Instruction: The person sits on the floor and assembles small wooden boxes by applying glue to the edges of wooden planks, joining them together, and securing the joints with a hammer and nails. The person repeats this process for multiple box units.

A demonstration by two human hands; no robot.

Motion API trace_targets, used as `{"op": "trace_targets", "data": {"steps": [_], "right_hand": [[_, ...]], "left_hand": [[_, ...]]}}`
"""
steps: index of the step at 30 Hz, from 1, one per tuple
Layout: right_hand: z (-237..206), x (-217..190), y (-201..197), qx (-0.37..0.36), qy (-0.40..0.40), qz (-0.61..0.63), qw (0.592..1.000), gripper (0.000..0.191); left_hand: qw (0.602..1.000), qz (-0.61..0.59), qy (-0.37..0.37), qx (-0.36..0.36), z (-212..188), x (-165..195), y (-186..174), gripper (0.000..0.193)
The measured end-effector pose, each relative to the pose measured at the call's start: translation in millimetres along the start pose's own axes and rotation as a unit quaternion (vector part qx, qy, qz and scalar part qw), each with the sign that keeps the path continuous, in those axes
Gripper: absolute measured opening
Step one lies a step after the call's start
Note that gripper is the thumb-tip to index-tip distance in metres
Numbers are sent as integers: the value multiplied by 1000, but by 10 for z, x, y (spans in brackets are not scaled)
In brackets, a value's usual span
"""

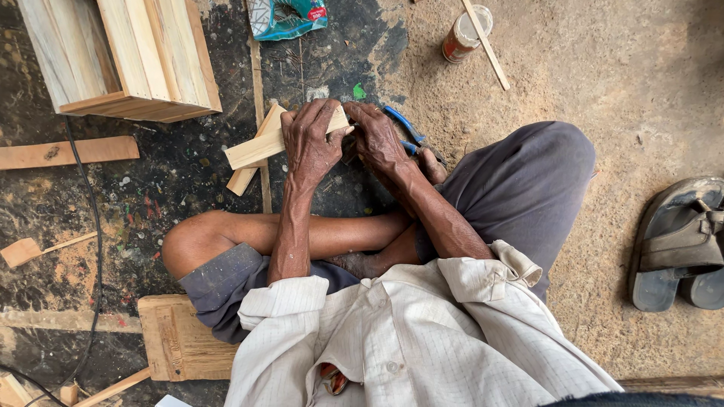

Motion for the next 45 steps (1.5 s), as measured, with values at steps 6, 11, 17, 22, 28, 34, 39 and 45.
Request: {"op": "trace_targets", "data": {"steps": [6, 11, 17, 22, 28, 34, 39, 45], "right_hand": [[0, -41, -14, 2, -6, 8, 1000, 46], [5, -46, -18, -2, 5, 15, 1000, 50], [6, -68, -23, -4, 14, 23, 1000, 49], [9, -46, -10, -2, 12, 18, 1000, 53], [-9, 19, 16, 7, -9, 8, 1000, 54], [-14, 26, 17, 10, -19, 10, 1000, 57], [-112, 157, 46, 43, 118, 99, 987, 70], [-208, 109, 119, 55, -17, 143, 988, 72]], "left_hand": [[1000, -5, 4, 9, 8, 9, 1, 47], [1000, -3, 5, 9, -4, 11, -8, 47], [1000, -3, 7, 11, -11, -1, 19, 47], [1000, -4, 10, 11, -22, -10, 35, 48], [1000, 7, 13, 7, -31, -22, 37, 48], [1000, 5, 1, 1, -27, 19, 8, 52], [1000, -6, -9, 22, -19, 61, -64, 51], [999, -21, -19, 16, -12, 40, -60, 47]]}}
Point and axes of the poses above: each hand's wrist, its own z-axis towards the middle knuckle, its own y-axis out of the palm, x = y × z, the point moved 5 cm from there along z, towards the middle knuckle, and after that the axes turned 7 degrees about z, right-handed, at the moved point
